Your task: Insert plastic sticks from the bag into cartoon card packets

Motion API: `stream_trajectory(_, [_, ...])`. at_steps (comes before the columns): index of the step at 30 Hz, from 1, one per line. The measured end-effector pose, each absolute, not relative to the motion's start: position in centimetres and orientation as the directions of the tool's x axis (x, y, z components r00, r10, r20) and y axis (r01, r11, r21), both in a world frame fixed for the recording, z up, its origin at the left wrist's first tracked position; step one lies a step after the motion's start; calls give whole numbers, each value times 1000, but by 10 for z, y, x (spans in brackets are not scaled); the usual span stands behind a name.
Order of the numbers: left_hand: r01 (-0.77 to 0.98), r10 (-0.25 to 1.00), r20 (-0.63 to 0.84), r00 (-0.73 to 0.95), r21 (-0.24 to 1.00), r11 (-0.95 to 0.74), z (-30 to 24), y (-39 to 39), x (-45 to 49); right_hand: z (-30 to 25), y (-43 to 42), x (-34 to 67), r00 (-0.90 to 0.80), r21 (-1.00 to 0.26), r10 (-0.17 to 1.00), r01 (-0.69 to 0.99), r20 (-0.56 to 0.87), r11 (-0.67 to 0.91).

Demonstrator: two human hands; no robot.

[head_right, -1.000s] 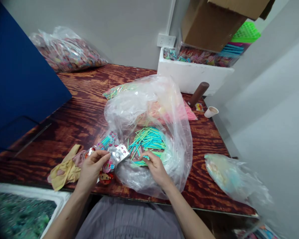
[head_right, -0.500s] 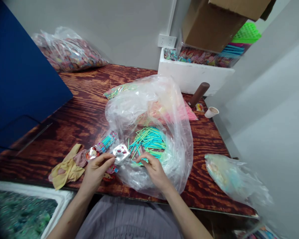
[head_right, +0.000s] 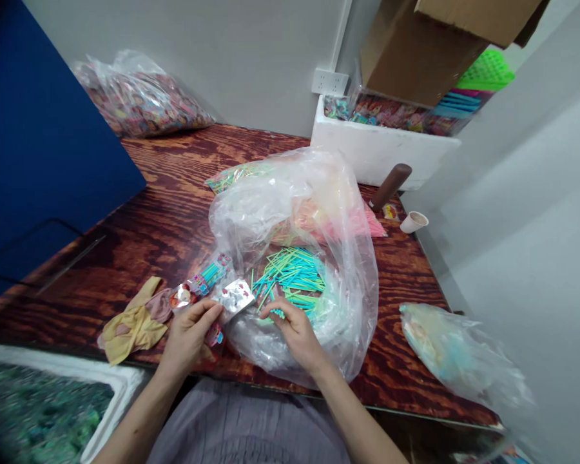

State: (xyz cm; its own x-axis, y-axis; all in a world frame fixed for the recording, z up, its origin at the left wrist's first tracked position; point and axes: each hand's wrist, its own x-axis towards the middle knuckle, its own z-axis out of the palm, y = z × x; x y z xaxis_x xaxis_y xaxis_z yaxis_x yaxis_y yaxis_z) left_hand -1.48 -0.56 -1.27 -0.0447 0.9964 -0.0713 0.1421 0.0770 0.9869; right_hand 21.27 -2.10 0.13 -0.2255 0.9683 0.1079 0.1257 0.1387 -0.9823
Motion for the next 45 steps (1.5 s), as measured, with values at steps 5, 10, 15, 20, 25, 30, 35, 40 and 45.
stream_trajectory(5, [234,997,79,9,969,-79,-6,-9,-11,-2,-23,213,-223,-986,970,118,91,120])
stream_trajectory(10, [217,993,112,49,969,-120,-9,-11,-6,3,-14,214,-160,-999,987,-36,13,7])
stream_trajectory(15, [216,989,118,93,967,-136,-8,-13,-2,31,13,200,-80,-914,995,-397,-62,-89])
stream_trajectory(20, [210,997,63,32,975,-68,-10,-17,1,47,20,180,-124,-856,986,-492,-114,-161])
stream_trajectory(25, [130,1000,1,20,992,-4,-12,-20,2,41,12,172,-107,-771,972,-594,-207,-229])
stream_trajectory(30, [113,998,-5,67,994,-3,-12,-22,2,40,10,169,-77,-758,973,-614,-219,-220])
stream_trajectory(35, [108,997,5,77,994,-13,-15,-25,2,47,12,166,-59,-774,979,-604,-197,-192])
stream_trajectory(40, [130,995,53,90,989,-64,-14,-26,5,49,13,162,-68,-760,973,-612,-223,-217])
stream_trajectory(45, [158,991,90,101,982,-105,-17,-27,8,50,10,163,-8,-894,982,-412,-188,-175])
